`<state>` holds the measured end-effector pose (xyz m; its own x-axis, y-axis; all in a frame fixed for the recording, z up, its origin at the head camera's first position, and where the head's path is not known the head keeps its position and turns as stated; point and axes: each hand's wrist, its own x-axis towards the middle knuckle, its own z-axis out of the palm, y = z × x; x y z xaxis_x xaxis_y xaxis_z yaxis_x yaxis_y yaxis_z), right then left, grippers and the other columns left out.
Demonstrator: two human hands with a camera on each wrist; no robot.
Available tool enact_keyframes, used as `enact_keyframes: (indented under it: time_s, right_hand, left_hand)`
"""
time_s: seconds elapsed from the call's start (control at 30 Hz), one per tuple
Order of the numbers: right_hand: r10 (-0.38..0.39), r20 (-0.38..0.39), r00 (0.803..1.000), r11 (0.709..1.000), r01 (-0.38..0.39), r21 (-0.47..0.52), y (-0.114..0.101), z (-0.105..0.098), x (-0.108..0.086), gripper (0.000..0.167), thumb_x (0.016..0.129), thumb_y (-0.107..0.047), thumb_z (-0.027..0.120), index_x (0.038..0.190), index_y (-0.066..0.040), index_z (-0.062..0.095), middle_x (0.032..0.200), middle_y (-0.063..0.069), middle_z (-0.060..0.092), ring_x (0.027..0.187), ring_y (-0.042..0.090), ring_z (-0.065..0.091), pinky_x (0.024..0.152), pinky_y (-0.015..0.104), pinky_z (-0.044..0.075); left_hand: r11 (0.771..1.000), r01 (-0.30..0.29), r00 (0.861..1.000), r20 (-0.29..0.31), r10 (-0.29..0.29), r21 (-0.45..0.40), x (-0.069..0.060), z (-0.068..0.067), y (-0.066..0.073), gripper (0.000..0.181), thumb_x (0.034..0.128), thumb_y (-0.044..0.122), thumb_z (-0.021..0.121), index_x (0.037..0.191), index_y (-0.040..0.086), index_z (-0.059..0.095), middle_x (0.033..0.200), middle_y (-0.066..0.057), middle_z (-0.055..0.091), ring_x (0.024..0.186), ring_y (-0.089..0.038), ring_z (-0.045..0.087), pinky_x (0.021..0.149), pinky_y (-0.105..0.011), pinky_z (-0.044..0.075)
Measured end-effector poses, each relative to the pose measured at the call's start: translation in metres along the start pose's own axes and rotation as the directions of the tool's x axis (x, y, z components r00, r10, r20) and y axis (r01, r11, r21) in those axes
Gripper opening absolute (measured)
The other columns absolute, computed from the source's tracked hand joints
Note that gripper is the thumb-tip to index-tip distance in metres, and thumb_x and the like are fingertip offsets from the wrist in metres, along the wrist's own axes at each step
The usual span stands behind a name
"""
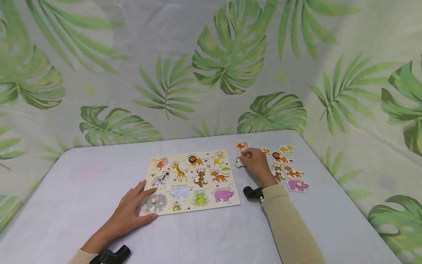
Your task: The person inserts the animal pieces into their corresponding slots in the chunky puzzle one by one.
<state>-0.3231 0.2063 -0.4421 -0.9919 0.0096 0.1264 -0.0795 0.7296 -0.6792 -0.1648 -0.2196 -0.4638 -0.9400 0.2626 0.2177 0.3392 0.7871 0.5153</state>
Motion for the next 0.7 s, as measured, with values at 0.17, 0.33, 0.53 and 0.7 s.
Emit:
enact_keyframes:
  time_s: [0.17, 0.33, 0.53, 0.7]
  right_hand:
    - [-0.007, 0.002, 1.0, 1.0, 0.007, 0.009, 0.0, -0.001, 0.0, 0.025, 0.091, -0.024, 0.065, 0.103, -0.002, 0.069, 0.075, 0.006, 0.054, 0.067, 0.02, 0.046, 0.06, 0.032, 0.039]
    - [-0.007, 0.011, 1.0, 1.0, 0.007, 0.011, 0.0, -0.002, 0.0, 0.027, 0.092, -0.026, 0.065, 0.105, -0.003, 0.069, 0.079, 0.007, 0.056, 0.068, 0.021, 0.047, 0.06, 0.032, 0.039]
    - [-0.013, 0.009, 1.0, 1.0, 0.013, 0.005, -0.005, -0.004, -0.001, 0.027, 0.092, -0.028, 0.066, 0.104, -0.004, 0.069, 0.081, 0.008, 0.056, 0.068, 0.02, 0.047, 0.059, 0.031, 0.04]
    - [-0.037, 0.002, 0.999, 0.999, 0.037, 0.022, -0.013, -0.008, -0.002, 0.025, 0.091, -0.028, 0.067, 0.101, -0.005, 0.069, 0.079, 0.008, 0.057, 0.065, 0.02, 0.049, 0.055, 0.031, 0.042]
  left_hand:
    - [1.0, 0.004, 1.0, -0.001, -0.004, -0.007, 0.0, 0.0, 0.0, 0.079, 0.0722, 0.056, 0.076, 0.139, 0.019, 0.053, 0.155, -0.02, 0.026, 0.143, -0.04, 0.02, 0.114, -0.057, 0.012]
    - [1.0, 0.011, 1.0, 0.007, -0.011, -0.009, 0.0, 0.002, 0.0, 0.079, 0.0725, 0.056, 0.076, 0.139, 0.019, 0.053, 0.155, -0.02, 0.025, 0.143, -0.041, 0.02, 0.114, -0.057, 0.011]
    - [1.0, 0.012, 1.0, 0.007, -0.012, -0.013, -0.001, 0.001, 0.001, 0.079, 0.0728, 0.055, 0.076, 0.139, 0.019, 0.052, 0.156, -0.02, 0.025, 0.143, -0.041, 0.02, 0.114, -0.057, 0.011]
    - [1.0, 0.02, 1.0, 0.009, -0.02, -0.012, 0.0, 0.001, 0.001, 0.079, 0.0728, 0.055, 0.076, 0.139, 0.019, 0.052, 0.156, -0.019, 0.024, 0.144, -0.039, 0.018, 0.115, -0.056, 0.01]
